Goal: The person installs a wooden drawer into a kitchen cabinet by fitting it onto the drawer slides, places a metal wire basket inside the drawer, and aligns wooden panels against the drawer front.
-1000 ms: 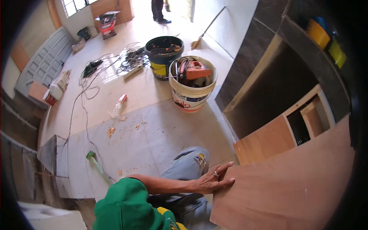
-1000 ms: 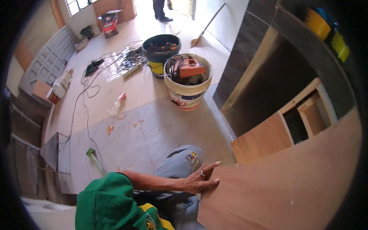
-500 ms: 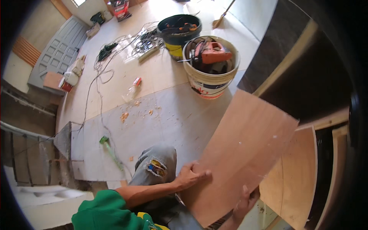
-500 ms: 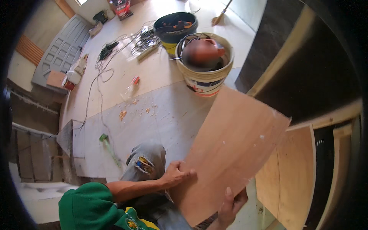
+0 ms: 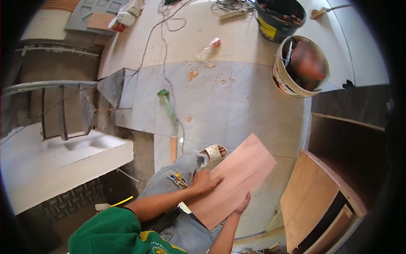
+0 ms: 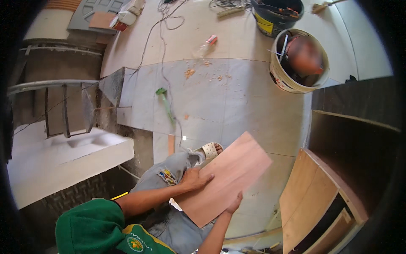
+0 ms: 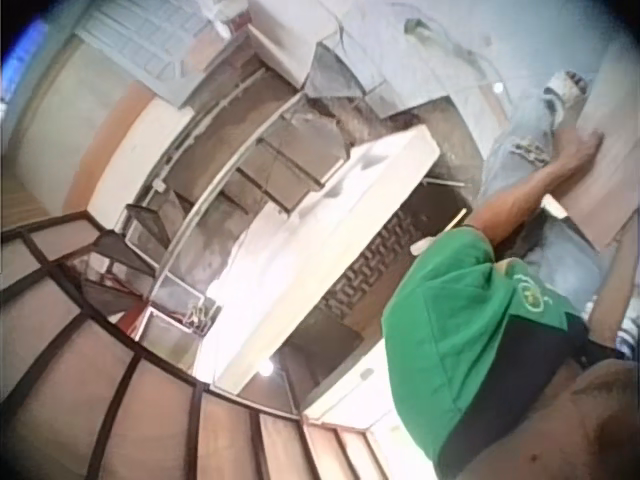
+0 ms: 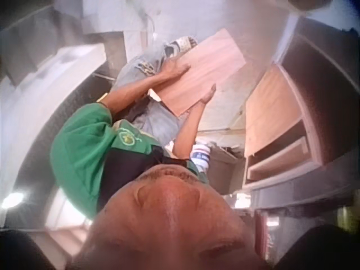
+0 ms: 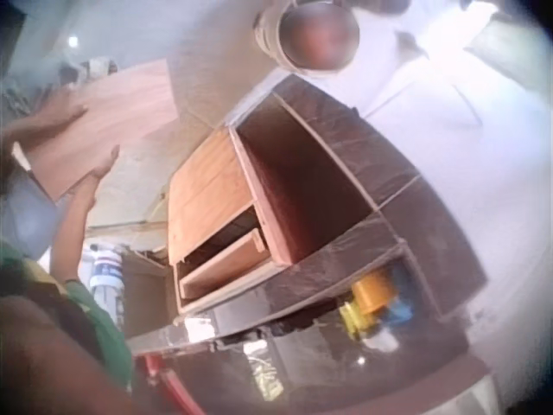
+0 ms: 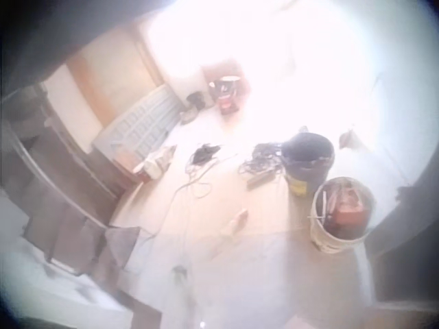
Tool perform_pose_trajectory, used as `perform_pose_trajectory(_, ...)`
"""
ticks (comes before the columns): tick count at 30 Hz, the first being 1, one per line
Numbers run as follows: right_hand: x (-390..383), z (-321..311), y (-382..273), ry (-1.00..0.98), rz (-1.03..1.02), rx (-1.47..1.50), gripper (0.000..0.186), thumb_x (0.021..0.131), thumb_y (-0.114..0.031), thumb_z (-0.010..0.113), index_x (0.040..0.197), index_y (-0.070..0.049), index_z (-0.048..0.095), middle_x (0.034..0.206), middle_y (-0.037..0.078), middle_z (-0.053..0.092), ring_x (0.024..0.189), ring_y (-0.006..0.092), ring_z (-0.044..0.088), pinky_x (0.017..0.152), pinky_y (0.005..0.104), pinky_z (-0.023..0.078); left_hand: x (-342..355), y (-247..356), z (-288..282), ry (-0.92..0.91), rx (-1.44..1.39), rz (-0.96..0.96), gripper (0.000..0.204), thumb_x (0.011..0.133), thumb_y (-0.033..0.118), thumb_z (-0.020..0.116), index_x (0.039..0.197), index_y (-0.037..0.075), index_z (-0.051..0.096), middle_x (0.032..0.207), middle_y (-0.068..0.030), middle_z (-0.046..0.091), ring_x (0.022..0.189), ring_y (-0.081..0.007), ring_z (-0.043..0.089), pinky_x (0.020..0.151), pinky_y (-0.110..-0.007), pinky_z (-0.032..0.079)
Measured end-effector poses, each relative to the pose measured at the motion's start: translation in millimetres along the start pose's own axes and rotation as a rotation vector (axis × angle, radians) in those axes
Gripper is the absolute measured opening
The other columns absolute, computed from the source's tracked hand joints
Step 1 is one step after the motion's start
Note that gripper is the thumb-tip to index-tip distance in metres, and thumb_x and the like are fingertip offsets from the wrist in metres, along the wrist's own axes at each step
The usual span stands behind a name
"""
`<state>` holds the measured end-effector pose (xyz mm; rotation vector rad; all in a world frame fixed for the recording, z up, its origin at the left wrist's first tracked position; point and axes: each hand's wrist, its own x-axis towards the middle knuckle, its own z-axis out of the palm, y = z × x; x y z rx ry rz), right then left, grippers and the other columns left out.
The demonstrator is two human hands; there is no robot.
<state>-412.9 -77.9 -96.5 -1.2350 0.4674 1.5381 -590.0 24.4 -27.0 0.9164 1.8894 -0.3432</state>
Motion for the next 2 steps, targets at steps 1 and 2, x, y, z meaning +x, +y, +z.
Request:
perform_pose_trajectory(1,-17,-2,11,0.008,0.001,-0.013,0.053,0.096,-0.032,0.034,0.132,0.006,0.043,0.134,0.019,0.049,0.122,0.0331,0.048,0.107,0.0416,0.035,-11,-9,-10,-0.094,-0.023,-0.045,0.079,0.076,0.061,0.061,0.111,-0.011,0.059,0.108,-0.0315,0.061,0.106,-0.0408,0.06,0.093,-0.045,0.046)
perform_pose_trajectory(2,-30,-5,18,-0.005,0.026,-0.081,0.056,0.097,-0.034,0.032,0.135,0.006,0.041,0.136,0.019,0.047,0.124,0.0324,0.046,0.109,0.0406,0.033,-17,-32,3,-0.049,-0.014,0.046,0.083,0.077,0.061,0.06,0.119,-0.011,0.053,0.114,-0.0324,0.058,0.112,-0.039,0.056,0.097,-0.044,0.043)
